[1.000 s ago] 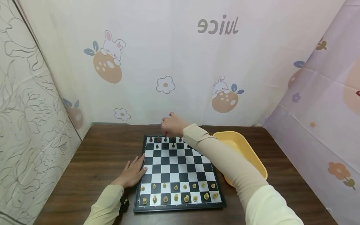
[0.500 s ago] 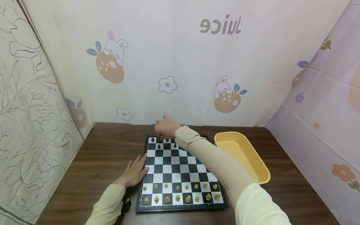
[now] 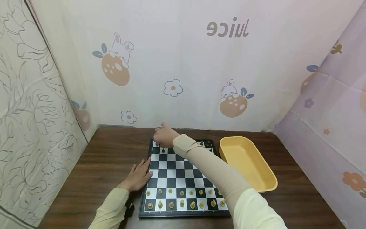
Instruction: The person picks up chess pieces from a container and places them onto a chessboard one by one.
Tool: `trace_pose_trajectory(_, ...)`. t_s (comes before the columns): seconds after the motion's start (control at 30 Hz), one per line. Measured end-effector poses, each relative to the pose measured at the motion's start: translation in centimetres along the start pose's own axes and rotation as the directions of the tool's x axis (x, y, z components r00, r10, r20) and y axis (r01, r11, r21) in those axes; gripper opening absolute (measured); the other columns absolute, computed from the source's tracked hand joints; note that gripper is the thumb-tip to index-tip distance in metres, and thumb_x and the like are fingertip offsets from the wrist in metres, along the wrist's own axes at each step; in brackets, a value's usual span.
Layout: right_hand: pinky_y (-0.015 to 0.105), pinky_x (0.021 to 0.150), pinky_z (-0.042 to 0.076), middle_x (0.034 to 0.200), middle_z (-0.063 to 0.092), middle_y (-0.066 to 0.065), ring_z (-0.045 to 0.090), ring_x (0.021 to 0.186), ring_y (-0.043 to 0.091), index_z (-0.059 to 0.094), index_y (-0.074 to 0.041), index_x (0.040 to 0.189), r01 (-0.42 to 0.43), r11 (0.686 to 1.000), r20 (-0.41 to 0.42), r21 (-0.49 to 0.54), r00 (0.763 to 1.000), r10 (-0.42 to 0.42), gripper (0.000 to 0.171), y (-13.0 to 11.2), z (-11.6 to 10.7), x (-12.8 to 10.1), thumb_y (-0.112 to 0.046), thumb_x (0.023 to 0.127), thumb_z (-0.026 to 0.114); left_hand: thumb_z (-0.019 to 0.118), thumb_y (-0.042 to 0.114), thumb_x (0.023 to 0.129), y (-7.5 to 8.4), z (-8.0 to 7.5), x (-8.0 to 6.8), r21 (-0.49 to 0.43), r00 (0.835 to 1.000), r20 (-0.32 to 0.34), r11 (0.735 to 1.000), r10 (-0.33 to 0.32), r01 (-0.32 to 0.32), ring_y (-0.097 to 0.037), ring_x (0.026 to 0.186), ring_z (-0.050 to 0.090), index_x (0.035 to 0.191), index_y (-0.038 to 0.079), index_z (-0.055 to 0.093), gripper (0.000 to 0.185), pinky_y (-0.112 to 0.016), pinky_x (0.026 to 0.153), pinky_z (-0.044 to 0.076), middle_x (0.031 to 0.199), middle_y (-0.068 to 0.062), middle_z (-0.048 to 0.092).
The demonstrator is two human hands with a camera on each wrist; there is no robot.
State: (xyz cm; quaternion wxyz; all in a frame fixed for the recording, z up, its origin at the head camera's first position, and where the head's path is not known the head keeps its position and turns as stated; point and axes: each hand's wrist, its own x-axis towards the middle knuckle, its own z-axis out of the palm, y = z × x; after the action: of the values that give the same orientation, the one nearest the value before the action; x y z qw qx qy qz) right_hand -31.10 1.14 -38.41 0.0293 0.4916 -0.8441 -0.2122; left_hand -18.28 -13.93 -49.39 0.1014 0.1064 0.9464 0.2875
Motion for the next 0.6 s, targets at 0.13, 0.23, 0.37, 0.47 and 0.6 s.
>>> trace_pose_trajectory(0.13,0.052,0.104,0.032,0.101,0.07,-0.013,0.055,0.115,0.013,0.076,-0.025,0.094,0.013,1.0,-0.003,-0.019,1.0,-0.013,0.01,-0.6,0.6,0.6,-0.022,0.086,0.073,0.043,0.03,0.102,-0.1,0.2,0.0,0.002,1.0,0.002,1.0,-0.004,0.004,-0.038,0.142,0.014,0.151,0.002,0.02,0.062,-0.059,0.111,0.001,0.152,-0.02,0.028)
trace_pose_trajectory(0.23,0.05,0.103,0.033,0.099,0.069,-0.013,0.056,0.107,0.011,0.075,-0.025,0.094,0.014,0.999,-0.008,-0.05,1.0,-0.015,0.011,-0.9,1.2,1.0,-0.022,0.084,0.074,0.042,0.031,0.102,-0.2,0.3,0.2,0.009,1.0,0.0,1.0,-0.004,0.004,-0.038,0.142,0.014,0.151,0.002,0.02,0.062,-0.059,0.111,0.002,0.152,-0.02,0.028)
trace_pose_trajectory(0.37,0.051,0.105,0.032,0.098,0.069,-0.014,0.056,0.105,0.01,0.074,-0.026,0.096,0.019,0.997,-0.008,-0.074,1.0,-0.019,0.013,-1.3,2.0,1.6,-0.024,0.083,0.075,0.04,0.032,0.102,-0.3,0.3,0.3,0.021,1.0,-0.003,1.0,0.007,-0.007,-0.038,0.142,0.015,0.151,0.001,0.02,0.062,-0.059,0.111,0.003,0.153,-0.019,0.027)
trace_pose_trajectory(0.47,0.053,0.106,0.03,0.101,0.069,-0.015,0.055,0.111,0.011,0.073,-0.026,0.097,0.032,0.996,-0.012,-0.088,0.999,-0.033,0.015,-1.5,2.6,2.0,-0.024,0.082,0.076,0.04,0.031,0.102,-0.3,0.2,0.3,0.022,1.0,-0.007,1.0,0.019,-0.019,-0.038,0.142,0.015,0.151,0.0,0.02,0.061,-0.059,0.111,0.003,0.153,-0.019,0.027)
trace_pose_trajectory(0.6,0.052,0.105,0.031,0.104,0.069,-0.014,0.054,0.116,0.012,0.073,-0.026,0.099,0.04,0.993,-0.033,-0.115,0.998,-0.045,0.018,-1.8,3.1,2.5,-0.023,0.081,0.076,0.04,0.03,0.102,-0.4,0.2,0.4,0.031,1.0,-0.009,0.999,0.015,-0.015,-0.036,0.142,0.015,0.151,0.001,0.02,0.061,-0.058,0.111,0.003,0.153,-0.017,0.026)
